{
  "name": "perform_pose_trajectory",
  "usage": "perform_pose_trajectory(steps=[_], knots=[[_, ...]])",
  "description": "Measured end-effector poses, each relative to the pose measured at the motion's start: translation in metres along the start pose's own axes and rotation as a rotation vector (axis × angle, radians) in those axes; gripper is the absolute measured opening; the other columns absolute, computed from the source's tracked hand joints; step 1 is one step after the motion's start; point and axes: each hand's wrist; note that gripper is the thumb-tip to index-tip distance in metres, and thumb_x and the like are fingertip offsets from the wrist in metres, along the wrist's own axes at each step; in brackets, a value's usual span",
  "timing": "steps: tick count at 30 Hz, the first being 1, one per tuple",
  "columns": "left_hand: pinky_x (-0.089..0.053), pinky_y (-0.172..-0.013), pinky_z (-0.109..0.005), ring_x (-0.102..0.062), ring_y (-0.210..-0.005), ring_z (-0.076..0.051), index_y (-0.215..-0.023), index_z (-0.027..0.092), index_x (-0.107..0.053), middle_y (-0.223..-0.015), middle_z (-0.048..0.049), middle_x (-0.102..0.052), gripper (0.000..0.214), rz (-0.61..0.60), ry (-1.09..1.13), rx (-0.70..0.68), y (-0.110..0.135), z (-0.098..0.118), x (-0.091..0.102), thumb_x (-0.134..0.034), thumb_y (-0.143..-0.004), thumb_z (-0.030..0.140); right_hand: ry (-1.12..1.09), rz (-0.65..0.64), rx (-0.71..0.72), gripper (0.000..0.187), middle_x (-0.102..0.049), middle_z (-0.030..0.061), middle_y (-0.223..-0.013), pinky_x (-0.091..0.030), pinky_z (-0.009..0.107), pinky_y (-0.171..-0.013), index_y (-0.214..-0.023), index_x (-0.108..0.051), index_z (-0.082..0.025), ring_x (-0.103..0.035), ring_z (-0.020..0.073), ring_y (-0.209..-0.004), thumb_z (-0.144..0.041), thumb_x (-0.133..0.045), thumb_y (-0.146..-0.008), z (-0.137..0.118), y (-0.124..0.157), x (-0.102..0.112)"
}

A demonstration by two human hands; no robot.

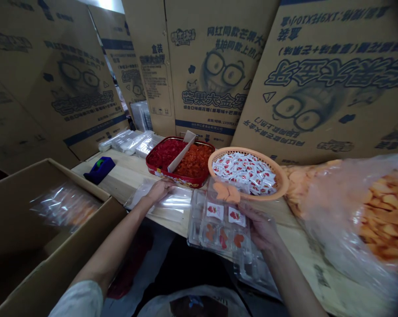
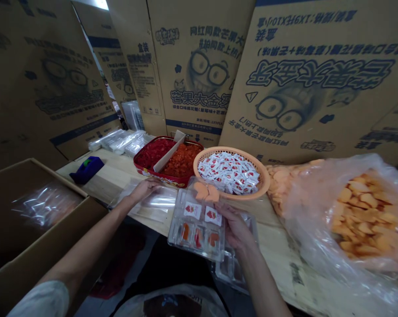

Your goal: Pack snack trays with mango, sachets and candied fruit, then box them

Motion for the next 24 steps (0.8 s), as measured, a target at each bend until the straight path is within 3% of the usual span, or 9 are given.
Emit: perform_pose_trajectory(steps=[3, 9, 12, 14, 17, 20, 24], knots=[[-0.040, -0.087, -0.029, -0.056, -0.096, -0.018, -0.087, 0.020, -0.069, -0.100, -0.0068, -0.065, 0.020, 0.084, 0.016, 0.007, 0.004, 0.009, 0.007, -0.052, -0.078, 0.025, -0.023, 0.032, 0.005, 0.016, -0.071, 0.0022, -0.071, -0.054, 0.023, -0.055, -0.071, -0.069, -0.016, -0.066, 0.0160, -0.060, -0.012, -0.074, -0.056, -0.001, 0.002, -0.002], [-0.039, -0.069, -0.027, -0.056, -0.072, -0.018, -0.074, 0.018, -0.066, -0.073, -0.0062, -0.065, 0.026, 0.300, 0.024, 0.169, 0.009, 0.039, 0.038, -0.050, -0.078, 0.039, -0.164, 0.162, 0.031, 0.013, -0.071, 0.0026, -0.073, -0.056, 0.026, -0.058, -0.073, -0.067, -0.016, -0.066, 0.0164, -0.061, -0.011, -0.069, -0.061, -0.008, 0.002, -0.004], [-0.038, -0.060, -0.025, -0.055, -0.063, -0.016, -0.072, 0.018, -0.063, -0.067, -0.0038, -0.064, 0.031, 0.340, 0.075, 0.209, 0.014, 0.064, 0.055, -0.052, -0.076, 0.046, -0.266, 0.227, 0.102, 0.011, -0.071, 0.0020, -0.075, -0.056, 0.026, -0.062, -0.077, -0.066, -0.017, -0.066, 0.0151, -0.063, -0.011, -0.063, -0.068, -0.019, 0.002, -0.014], [-0.039, -0.058, -0.023, -0.055, -0.060, -0.015, -0.070, 0.017, -0.061, -0.065, -0.0024, -0.063, 0.032, 0.320, 0.174, 0.193, 0.020, 0.083, 0.061, -0.052, -0.075, 0.047, -0.318, 0.235, 0.170, 0.010, -0.071, 0.0022, -0.074, -0.056, 0.026, -0.062, -0.079, -0.066, -0.016, -0.066, 0.0148, -0.063, -0.013, -0.059, -0.072, -0.029, 0.004, -0.025], [-0.043, -0.063, -0.024, -0.057, -0.063, -0.014, -0.070, 0.015, -0.058, -0.065, -0.0025, -0.063, 0.030, 0.226, 0.515, 0.201, 0.036, 0.109, 0.061, -0.055, -0.073, 0.045, -0.363, 0.182, 0.291, 0.011, -0.070, 0.0026, -0.072, -0.056, 0.025, -0.061, -0.082, -0.065, -0.016, -0.066, 0.0145, -0.063, -0.016, -0.056, -0.077, -0.046, 0.009, -0.042], [-0.046, -0.066, -0.028, -0.060, -0.066, -0.016, -0.072, 0.015, -0.057, -0.069, -0.0047, -0.066, 0.032, 0.102, 0.841, 0.298, 0.055, 0.128, 0.050, -0.054, -0.074, 0.046, -0.391, 0.137, 0.401, 0.011, -0.070, 0.0016, -0.071, -0.056, 0.027, -0.066, -0.084, -0.064, -0.016, -0.066, 0.0145, -0.064, -0.019, -0.055, -0.078, -0.060, 0.010, -0.056], [-0.045, -0.065, -0.026, -0.059, -0.064, -0.014, -0.067, 0.016, -0.055, -0.067, -0.0038, -0.066, 0.029, 0.066, 0.966, 0.352, 0.077, 0.143, 0.026, -0.061, -0.070, 0.044, -0.407, 0.140, 0.460, 0.013, -0.070, 0.0016, -0.072, -0.055, 0.033, -0.073, -0.086, -0.063, -0.017, -0.066, 0.0164, -0.070, -0.024, -0.055, -0.080, -0.065, 0.004, -0.069]])
Point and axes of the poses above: each hand's wrist, its own y-axis away from the middle knuckle, its own x-axis out of the back of the hand, z = x × y
